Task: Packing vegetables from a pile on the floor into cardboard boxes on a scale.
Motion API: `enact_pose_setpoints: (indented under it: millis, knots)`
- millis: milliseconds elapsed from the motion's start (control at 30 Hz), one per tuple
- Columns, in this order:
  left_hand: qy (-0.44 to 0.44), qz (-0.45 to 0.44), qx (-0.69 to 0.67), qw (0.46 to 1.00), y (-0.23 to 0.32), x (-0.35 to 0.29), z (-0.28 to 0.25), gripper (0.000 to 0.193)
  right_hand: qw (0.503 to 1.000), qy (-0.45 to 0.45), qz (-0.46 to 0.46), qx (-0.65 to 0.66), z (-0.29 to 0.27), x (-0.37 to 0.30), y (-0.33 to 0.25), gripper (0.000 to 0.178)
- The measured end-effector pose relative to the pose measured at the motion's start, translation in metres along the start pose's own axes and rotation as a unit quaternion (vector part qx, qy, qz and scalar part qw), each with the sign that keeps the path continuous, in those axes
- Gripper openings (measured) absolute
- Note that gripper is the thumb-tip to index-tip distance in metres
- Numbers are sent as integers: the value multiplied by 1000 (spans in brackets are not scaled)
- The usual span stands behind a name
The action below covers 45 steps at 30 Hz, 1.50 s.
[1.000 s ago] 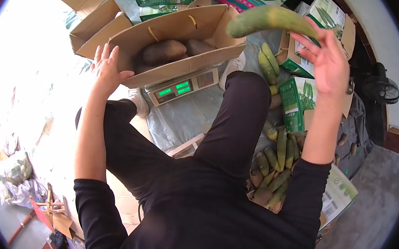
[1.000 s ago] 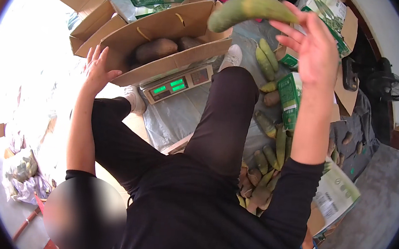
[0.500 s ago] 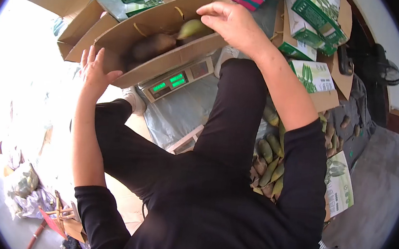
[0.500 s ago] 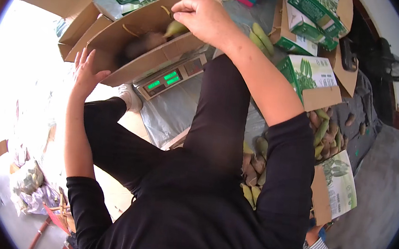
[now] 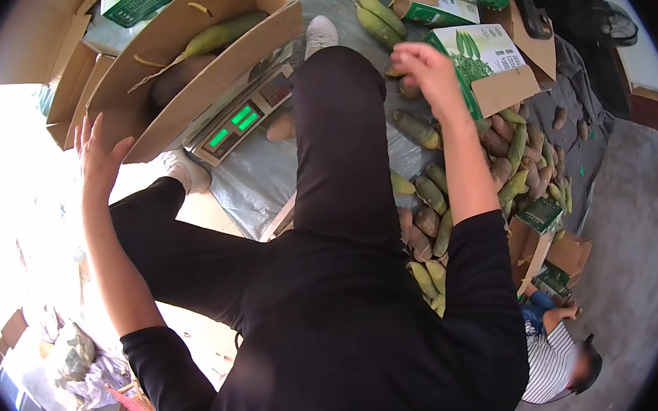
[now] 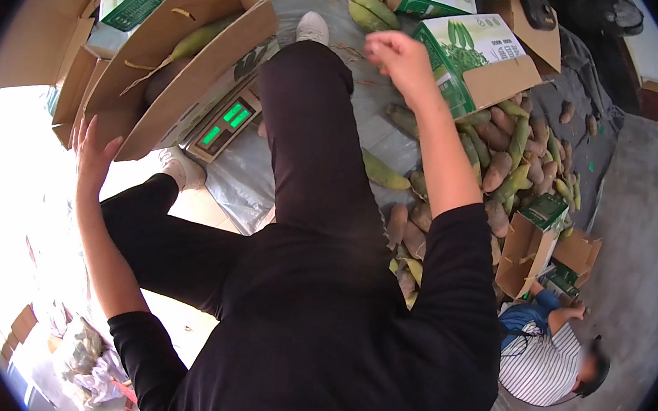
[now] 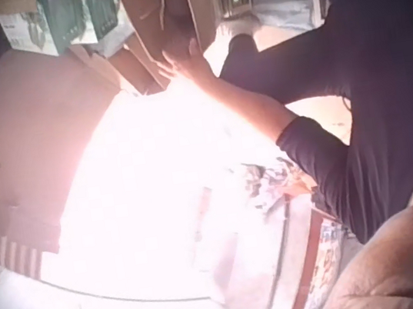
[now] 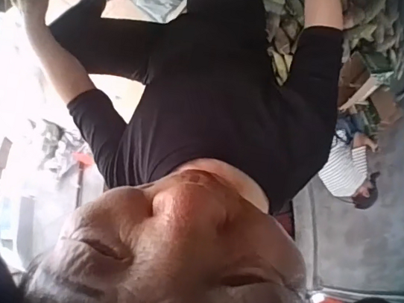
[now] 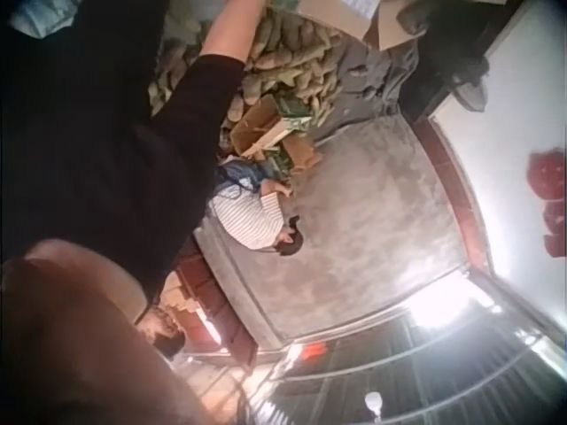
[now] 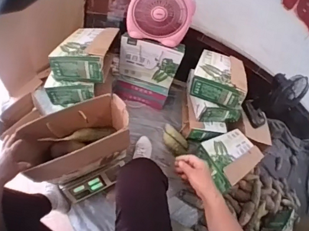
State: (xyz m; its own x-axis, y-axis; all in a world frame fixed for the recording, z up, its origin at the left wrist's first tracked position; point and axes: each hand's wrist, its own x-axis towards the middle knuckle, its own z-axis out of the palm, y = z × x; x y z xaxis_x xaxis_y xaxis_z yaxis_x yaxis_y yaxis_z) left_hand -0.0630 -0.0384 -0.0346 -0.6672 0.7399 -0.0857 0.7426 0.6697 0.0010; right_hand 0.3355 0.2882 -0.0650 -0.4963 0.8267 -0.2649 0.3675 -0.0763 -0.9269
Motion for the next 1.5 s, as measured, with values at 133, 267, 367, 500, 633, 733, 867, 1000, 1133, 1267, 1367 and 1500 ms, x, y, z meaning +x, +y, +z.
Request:
enact_pose_setpoints:
  millis: [133,267,367,500,633,733,867,1000,1133,1267,1367,1500]
  knots:
    - [0,-2,8,1000,-7,0,3,70,994,45,98,-24,-14,-21,82,18]
    - [11,8,-36,999,-7,0,5,69,990,30,133,-35,-18,-39,188,18]
    - [12,5,-39,999,-1,1,5,68,974,-6,66,-217,-11,-45,250,23]
    - [22,1,-49,999,-7,4,3,67,936,-16,110,-334,9,-53,272,33]
    - [37,18,-59,997,-18,5,9,67,924,34,61,-376,20,-54,290,42]
    - [42,-2,-45,998,-21,-4,4,69,890,-28,141,-433,37,-50,290,50]
    - [32,-26,-70,997,6,-1,-7,76,942,-3,199,-269,22,-62,362,58]
    - [15,-25,-96,995,21,5,-3,84,811,-83,-71,-575,18,-56,404,52]
    - [10,-60,-75,995,6,-12,-13,87,839,-140,205,-484,40,-49,295,46]
    - [16,-56,-117,991,13,-4,-9,90,862,-148,199,-442,22,-56,292,46]
    - [17,-55,-114,992,14,-2,-9,93,881,-157,191,-403,15,-59,294,46]
    - [2,-57,-105,993,22,1,-13,94,904,-159,188,-349,5,-64,298,47]
